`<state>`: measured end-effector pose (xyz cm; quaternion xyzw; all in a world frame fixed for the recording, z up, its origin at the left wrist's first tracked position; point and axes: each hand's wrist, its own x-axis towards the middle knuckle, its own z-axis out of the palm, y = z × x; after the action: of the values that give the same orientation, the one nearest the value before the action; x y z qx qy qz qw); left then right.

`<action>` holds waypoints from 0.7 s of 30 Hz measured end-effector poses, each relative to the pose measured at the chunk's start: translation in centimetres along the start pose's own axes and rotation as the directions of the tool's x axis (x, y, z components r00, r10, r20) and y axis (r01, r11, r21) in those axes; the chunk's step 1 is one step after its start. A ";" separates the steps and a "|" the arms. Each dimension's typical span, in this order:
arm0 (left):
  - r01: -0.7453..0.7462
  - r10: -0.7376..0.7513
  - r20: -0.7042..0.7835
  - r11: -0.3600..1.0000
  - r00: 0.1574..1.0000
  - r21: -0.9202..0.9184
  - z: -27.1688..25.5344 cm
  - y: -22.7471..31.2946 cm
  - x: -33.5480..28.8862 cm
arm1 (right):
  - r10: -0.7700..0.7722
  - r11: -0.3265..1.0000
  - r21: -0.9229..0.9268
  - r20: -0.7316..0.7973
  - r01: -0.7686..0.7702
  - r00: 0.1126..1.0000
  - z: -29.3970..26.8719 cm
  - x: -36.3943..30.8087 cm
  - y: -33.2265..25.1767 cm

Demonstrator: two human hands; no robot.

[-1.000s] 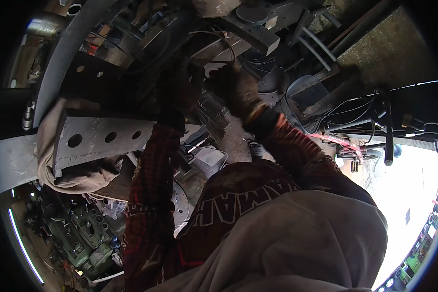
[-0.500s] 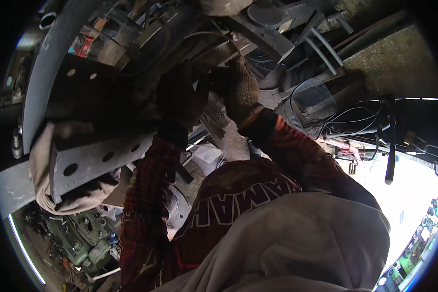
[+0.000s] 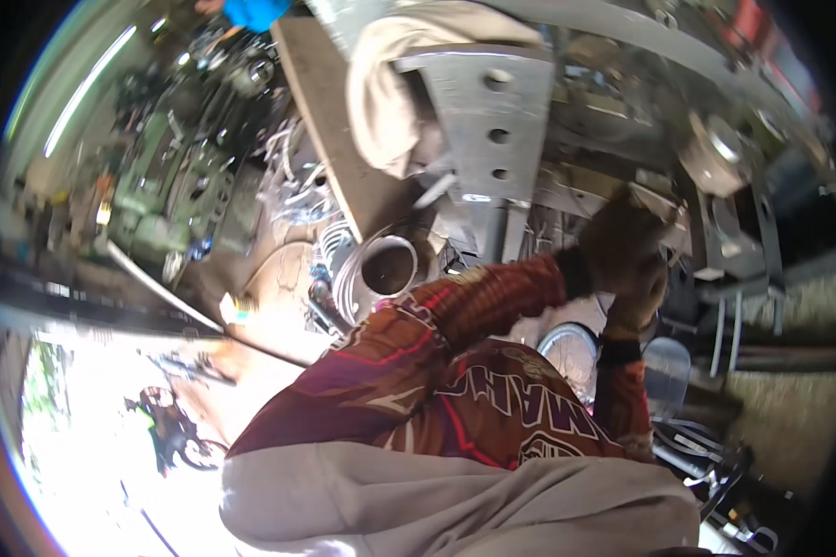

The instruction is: The person picks up metal rods one by one from a pile and places them into a cylindrical metal container.

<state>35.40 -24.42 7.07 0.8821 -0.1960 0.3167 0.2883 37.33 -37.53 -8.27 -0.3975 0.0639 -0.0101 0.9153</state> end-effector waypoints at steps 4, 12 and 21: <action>0.369 -0.359 0.303 0.929 0.883 0.026 -3.0 5.2 -2.6 | 0.031 0.846 -0.524 0.225 0.094 0.974 2.2 -7.7 0.0; -0.038 -0.026 0.326 0.981 0.945 0.189 -6.1 0.3 -8.7 | -0.039 0.256 -0.759 0.610 0.598 0.791 1.9 -11.8 -6.7; -0.350 0.301 0.230 0.911 0.926 0.217 -4.5 1.8 -4.4 | 0.083 0.055 -0.523 0.851 0.851 0.518 0.4 -8.7 -9.0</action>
<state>29.30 -22.24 7.65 0.8928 -0.3253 0.2966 0.0956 29.04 -42.78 -0.46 -0.8310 -0.4259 -0.0998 0.3436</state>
